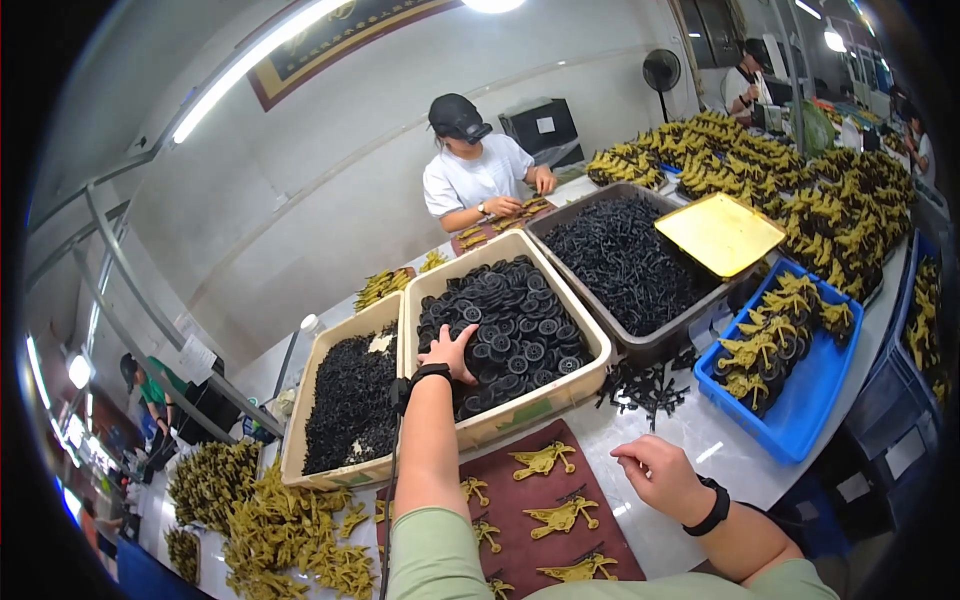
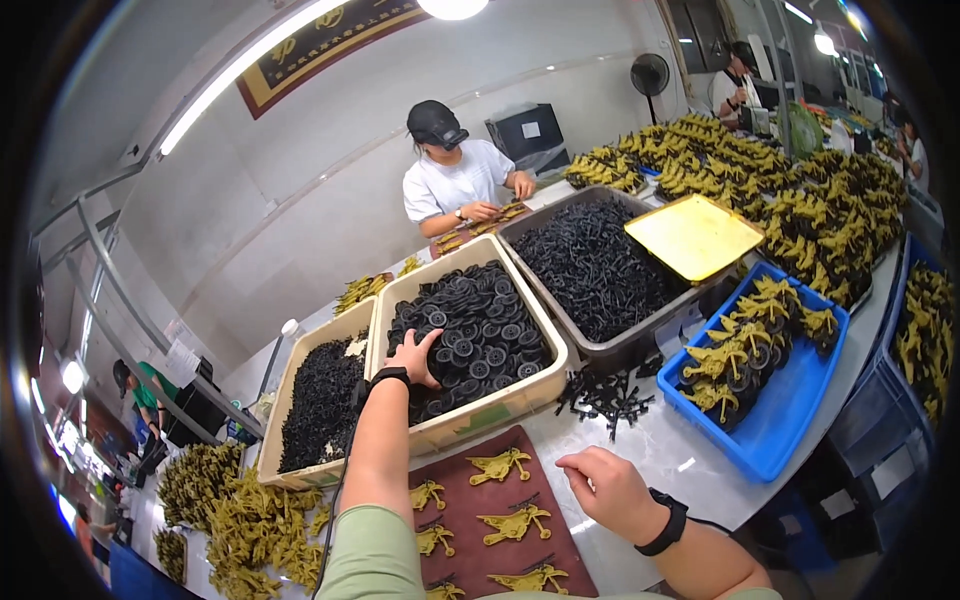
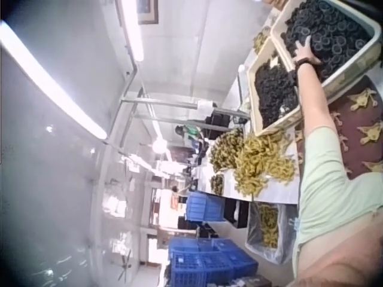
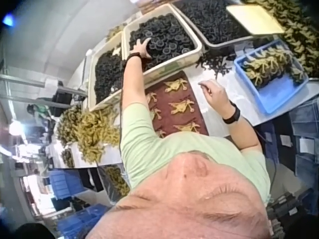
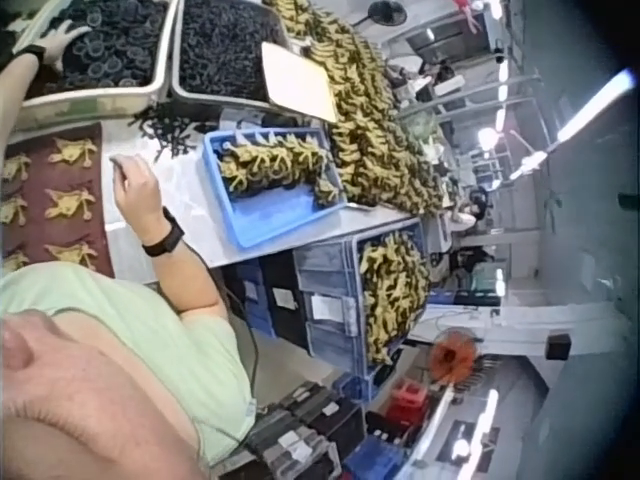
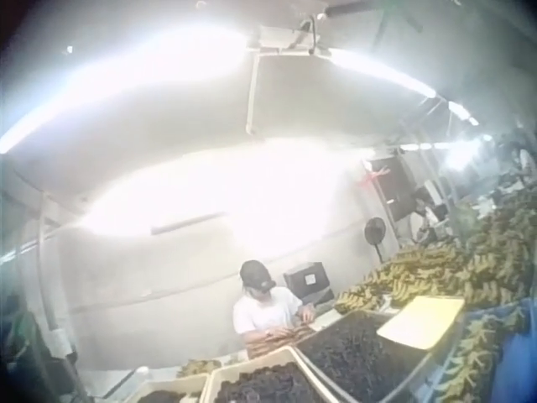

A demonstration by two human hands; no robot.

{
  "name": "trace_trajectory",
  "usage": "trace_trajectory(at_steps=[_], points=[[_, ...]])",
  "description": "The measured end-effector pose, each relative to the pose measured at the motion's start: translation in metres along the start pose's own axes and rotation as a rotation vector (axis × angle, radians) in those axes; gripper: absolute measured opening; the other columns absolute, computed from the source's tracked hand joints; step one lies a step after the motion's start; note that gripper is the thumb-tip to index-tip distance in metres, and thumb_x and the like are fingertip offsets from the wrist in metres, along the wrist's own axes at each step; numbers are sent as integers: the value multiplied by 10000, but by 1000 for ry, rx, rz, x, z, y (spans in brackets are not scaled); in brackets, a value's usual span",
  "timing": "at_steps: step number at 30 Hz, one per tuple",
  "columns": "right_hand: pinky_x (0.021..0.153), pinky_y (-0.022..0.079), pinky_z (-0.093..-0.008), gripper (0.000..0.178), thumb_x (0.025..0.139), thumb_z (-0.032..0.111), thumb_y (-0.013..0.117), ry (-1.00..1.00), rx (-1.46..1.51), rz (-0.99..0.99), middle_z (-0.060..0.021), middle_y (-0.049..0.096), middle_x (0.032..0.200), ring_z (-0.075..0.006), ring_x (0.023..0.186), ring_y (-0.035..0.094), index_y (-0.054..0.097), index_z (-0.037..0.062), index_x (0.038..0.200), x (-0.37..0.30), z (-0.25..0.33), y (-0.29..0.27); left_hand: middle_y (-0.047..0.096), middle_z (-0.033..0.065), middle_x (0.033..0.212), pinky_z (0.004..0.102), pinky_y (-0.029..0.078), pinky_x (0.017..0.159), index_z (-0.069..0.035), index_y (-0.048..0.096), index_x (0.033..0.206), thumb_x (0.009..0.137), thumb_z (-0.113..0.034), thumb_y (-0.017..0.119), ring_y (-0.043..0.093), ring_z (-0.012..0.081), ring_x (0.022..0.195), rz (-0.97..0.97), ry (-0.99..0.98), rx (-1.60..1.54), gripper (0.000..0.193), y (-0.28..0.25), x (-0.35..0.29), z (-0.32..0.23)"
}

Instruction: The recorder is assembling small plastic toy motorcycles by attaching black plastic wheels to green plastic motorcycle bodies.

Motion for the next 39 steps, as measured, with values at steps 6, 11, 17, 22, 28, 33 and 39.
trace_trajectory(at_steps=[6, 11, 17, 22, 28, 33, 39], points=[[587, 488, -336, 127, 797, 14, 608, 7, -10, 12, -123, 603, 770, -283, 657, 595, 634, 36, 919, 1, -1, 9, 171, 138, 1495, 630, 372, 953, -417, 313, 1370, 533, -316, 877, 344, 410, 1293, -64, 45, 14, 1014, 6, -4, 4], [606, 495, -344, 133, 794, 23, 606, -22, -14, 36, -121, 610, 798, -287, 675, 601, 635, 39, 924, -4, -8, 19, 219, 118, 1475, 602, 384, 967, -395, 361, 1339, 501, -295, 888, 349, 429, 1279, -77, 29, -109, 995, 9, -1, 12], [638, 508, -343, 135, 799, 44, 603, -28, -8, 79, -116, 617, 824, -288, 708, 612, 641, 52, 929, -10, -9, 22, 465, 212, 1184, 445, 448, 950, -263, 452, 1265, 505, -299, 869, 514, 416, 1097, -229, 193, -208, 868, 22, 9, 39], [658, 512, -352, 116, 803, 70, 604, -16, -29, 121, -107, 622, 828, -288, 732, 613, 645, 64, 911, -12, -14, 26, 336, 208, 1352, 571, 407, 950, -312, 384, 1330, 544, -249, 842, 406, 469, 1195, -181, 107, -193, 912, 27, -1, 26], [679, 511, -355, 110, 802, 75, 604, -35, -26, 152, -108, 622, 821, -287, 749, 613, 649, 69, 902, -12, -18, 31, 162, 155, 1494, 651, 370, 932, -399, 251, 1402, 590, -241, 844, 260, 431, 1328, -117, 51, 60, 1017, 21, -10, -2], [697, 510, -361, 118, 807, 80, 592, -10, -47, 160, -110, 628, 839, -289, 766, 613, 650, 65, 910, -14, -21, 33, 307, 132, 1402, 631, 390, 920, -377, 396, 1326, 594, -212, 835, 345, 410, 1263, -104, 65, -14, 869, 11, -19, -2], [714, 509, -358, 133, 809, 88, 582, -11, -60, 167, -112, 635, 845, -289, 784, 615, 650, 60, 920, -15, -24, 34, 393, 123, 1282, 610, 423, 914, -339, 480, 1268, 610, -214, 817, 395, 412, 1210, -90, 124, 27, 749, 10, -27, -4]])
Point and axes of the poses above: each hand's wrist, its own x-axis towards the middle knuckle, its own y-axis out of the palm, z = x × y, the point moved 1 cm from there along x, towards the middle knuckle
